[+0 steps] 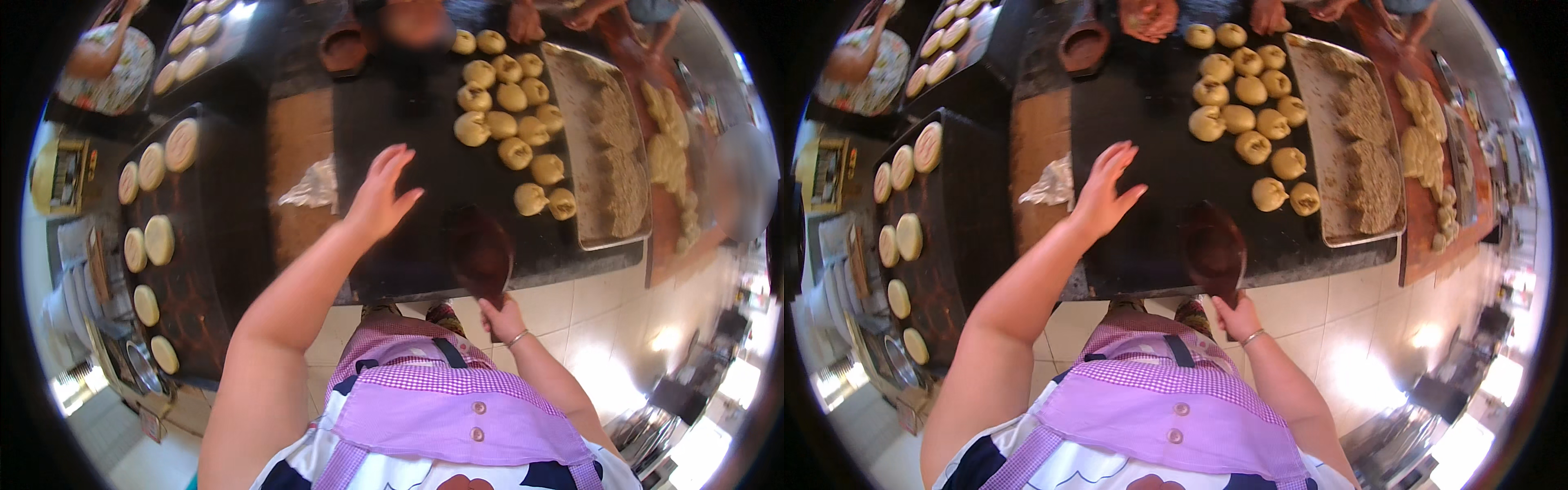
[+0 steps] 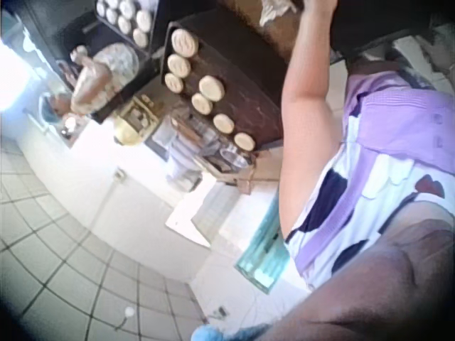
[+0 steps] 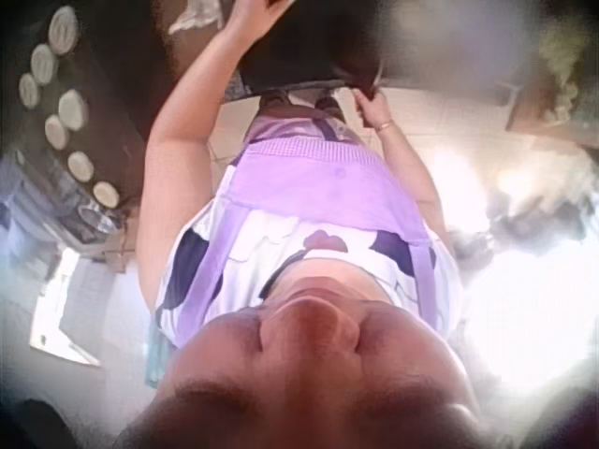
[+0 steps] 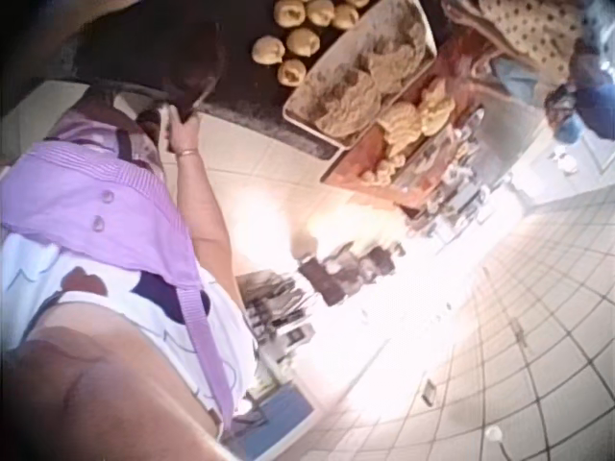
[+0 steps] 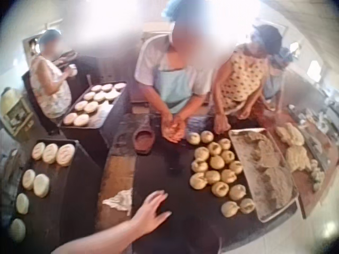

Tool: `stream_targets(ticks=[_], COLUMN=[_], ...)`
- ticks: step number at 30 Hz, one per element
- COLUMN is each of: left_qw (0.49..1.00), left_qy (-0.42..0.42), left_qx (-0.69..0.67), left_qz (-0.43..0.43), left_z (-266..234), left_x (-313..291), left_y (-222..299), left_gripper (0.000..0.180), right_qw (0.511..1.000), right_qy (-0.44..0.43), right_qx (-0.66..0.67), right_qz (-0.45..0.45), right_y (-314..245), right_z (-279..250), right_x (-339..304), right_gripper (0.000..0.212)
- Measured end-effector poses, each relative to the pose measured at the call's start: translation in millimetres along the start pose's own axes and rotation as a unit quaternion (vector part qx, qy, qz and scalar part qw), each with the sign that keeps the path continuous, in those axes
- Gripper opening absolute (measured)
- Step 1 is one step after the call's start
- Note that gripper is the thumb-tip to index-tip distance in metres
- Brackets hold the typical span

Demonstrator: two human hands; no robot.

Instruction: The person takes prepared dough balls, presses a wooden stamp onto them to create a design, and places the stamped pieces onto a metal baking tray. They then lift the full tray and place it onto a cooling or storage rack.

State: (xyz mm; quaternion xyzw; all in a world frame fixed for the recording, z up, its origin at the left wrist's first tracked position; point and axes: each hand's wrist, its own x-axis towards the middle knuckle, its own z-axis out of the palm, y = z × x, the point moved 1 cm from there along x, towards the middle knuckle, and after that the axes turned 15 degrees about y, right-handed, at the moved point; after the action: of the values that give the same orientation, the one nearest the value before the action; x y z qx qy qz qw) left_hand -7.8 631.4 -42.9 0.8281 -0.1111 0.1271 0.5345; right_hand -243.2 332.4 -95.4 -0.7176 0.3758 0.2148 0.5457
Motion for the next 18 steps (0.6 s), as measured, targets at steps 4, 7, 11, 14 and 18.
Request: stream_targets(ticks=[4, 7, 11, 14, 18], left_qw=[0.989, 0.97, 0.967, 0.963, 0.981], left_qy=[-0.096, -0.171, -0.031, 0.086, 0.111], left_qx=[0.112, 0.171, 0.253, 0.232, 0.134], left_qz=[0.027, -0.034, -0.013, 0.108, 0.083], left_z=[117, 180, 208, 177, 145], left_x=[84, 113, 106, 95, 57], left_y=[-36, -28, -31, -51, -34], left_gripper=[0.081, 0.085, 0.061, 0.056, 0.054], right_qw=[0.992, 0.985, 0.87, 0.714, 0.634], right_qy=[-0.06, 0.076, 0.309, 0.272, 0.161], right_qx=[0.087, -0.123, 0.044, 0.126, 0.086], right_qz=[0.068, -0.097, -0.383, -0.633, -0.752], right_y=[9, 10, -120, -210, -249], right_z=[26, 14, -74, -144, -180], right_x=[-13, 3, -38, -101, -163], right_gripper=[0.043, 0.042, 0.047, 0.047, 0.046])
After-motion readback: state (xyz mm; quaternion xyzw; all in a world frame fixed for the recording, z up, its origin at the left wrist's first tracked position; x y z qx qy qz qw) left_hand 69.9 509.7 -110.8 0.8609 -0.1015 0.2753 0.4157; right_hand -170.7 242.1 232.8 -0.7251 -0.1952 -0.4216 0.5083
